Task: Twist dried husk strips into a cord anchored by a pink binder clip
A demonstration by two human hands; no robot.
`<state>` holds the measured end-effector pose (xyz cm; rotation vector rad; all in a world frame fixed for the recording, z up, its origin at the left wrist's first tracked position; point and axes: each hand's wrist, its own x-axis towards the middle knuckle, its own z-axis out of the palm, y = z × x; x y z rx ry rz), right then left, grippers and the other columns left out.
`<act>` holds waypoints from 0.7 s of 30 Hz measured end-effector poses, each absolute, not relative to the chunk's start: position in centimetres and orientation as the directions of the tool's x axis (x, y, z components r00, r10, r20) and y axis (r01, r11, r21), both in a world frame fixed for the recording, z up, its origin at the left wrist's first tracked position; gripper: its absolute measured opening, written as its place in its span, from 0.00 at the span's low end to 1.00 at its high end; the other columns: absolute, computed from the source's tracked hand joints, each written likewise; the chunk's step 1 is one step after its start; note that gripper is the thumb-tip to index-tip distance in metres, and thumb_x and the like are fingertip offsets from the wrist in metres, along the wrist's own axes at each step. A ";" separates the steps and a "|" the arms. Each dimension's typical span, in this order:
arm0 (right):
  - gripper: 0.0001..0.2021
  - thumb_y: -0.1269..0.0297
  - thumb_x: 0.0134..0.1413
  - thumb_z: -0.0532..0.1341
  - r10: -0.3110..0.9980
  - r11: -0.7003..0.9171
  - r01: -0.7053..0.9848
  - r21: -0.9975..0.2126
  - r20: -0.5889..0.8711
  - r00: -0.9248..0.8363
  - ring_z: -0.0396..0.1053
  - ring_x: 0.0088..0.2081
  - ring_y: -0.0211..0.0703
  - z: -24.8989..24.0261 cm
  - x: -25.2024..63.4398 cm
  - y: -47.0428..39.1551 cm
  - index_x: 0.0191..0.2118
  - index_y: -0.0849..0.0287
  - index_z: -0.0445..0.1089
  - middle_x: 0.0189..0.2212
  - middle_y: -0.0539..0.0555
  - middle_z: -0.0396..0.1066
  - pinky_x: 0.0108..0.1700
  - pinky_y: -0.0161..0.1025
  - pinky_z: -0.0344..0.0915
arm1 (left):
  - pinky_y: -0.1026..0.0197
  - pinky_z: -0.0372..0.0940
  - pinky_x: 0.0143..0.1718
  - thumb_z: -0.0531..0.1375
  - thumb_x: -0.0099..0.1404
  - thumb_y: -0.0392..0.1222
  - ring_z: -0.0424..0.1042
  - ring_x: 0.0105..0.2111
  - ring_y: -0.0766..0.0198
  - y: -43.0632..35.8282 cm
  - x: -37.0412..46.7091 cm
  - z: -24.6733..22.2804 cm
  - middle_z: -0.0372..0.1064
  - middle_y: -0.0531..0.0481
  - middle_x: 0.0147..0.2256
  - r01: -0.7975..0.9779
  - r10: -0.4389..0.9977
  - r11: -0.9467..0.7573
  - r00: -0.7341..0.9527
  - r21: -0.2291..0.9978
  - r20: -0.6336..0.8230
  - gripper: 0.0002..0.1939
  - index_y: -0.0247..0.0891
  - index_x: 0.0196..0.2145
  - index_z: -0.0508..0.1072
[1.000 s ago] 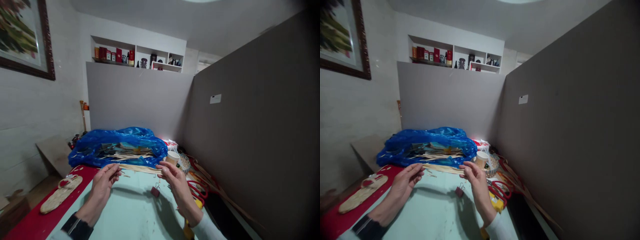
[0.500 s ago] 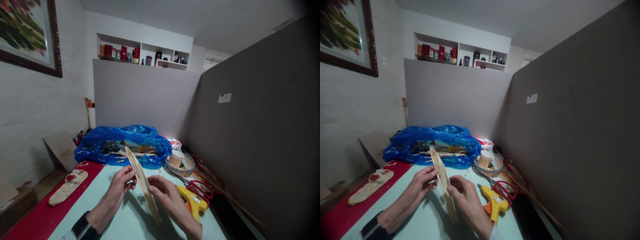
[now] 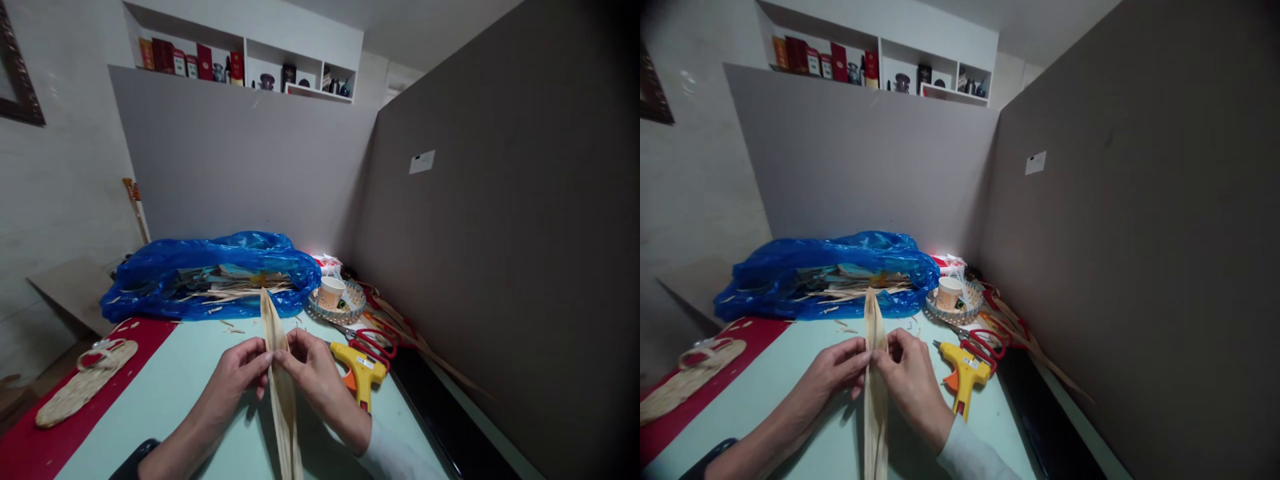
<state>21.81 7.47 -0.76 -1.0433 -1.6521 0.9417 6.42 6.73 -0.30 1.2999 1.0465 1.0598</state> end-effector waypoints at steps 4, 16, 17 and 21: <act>0.07 0.63 0.54 0.57 0.940 0.326 0.215 -0.920 0.292 -0.175 0.57 0.27 0.37 -0.7 21.8 7.4 0.27 0.59 0.62 0.23 0.47 0.61 0.29 0.34 0.53 | 0.66 0.57 0.21 0.61 0.57 0.47 0.60 0.19 0.70 6.8 6.4 -0.6 0.64 0.55 0.21 0.078 0.977 -0.012 0.211 0.997 -0.004 0.12 0.34 0.33 0.74; 0.03 0.67 0.48 0.58 0.957 0.259 0.299 -0.918 0.202 -0.207 0.60 0.27 0.38 -0.9 21.5 7.4 0.28 0.61 0.65 0.24 0.49 0.64 0.28 0.34 0.54 | 0.65 0.57 0.24 0.62 0.56 0.46 0.61 0.20 0.69 6.9 6.5 -0.9 0.66 0.54 0.22 0.033 0.976 0.022 0.215 0.999 -0.029 0.13 0.31 0.33 0.75; 0.03 0.68 0.48 0.58 0.961 0.251 0.317 -0.915 0.196 -0.197 0.60 0.27 0.38 -0.9 21.6 7.5 0.27 0.61 0.65 0.23 0.48 0.64 0.28 0.33 0.54 | 0.65 0.56 0.24 0.62 0.55 0.46 0.61 0.19 0.69 6.9 6.5 -1.0 0.65 0.54 0.22 0.034 0.975 0.030 0.219 0.999 -0.036 0.13 0.31 0.32 0.74; 0.04 0.67 0.48 0.58 0.963 0.228 0.319 -0.920 0.166 -0.211 0.61 0.28 0.39 -1.0 21.7 7.8 0.28 0.62 0.65 0.24 0.49 0.64 0.29 0.33 0.55 | 0.65 0.56 0.23 0.63 0.53 0.48 0.61 0.19 0.69 7.1 6.5 -1.3 0.65 0.55 0.21 0.001 0.979 0.049 0.199 0.999 -0.048 0.14 0.32 0.30 0.73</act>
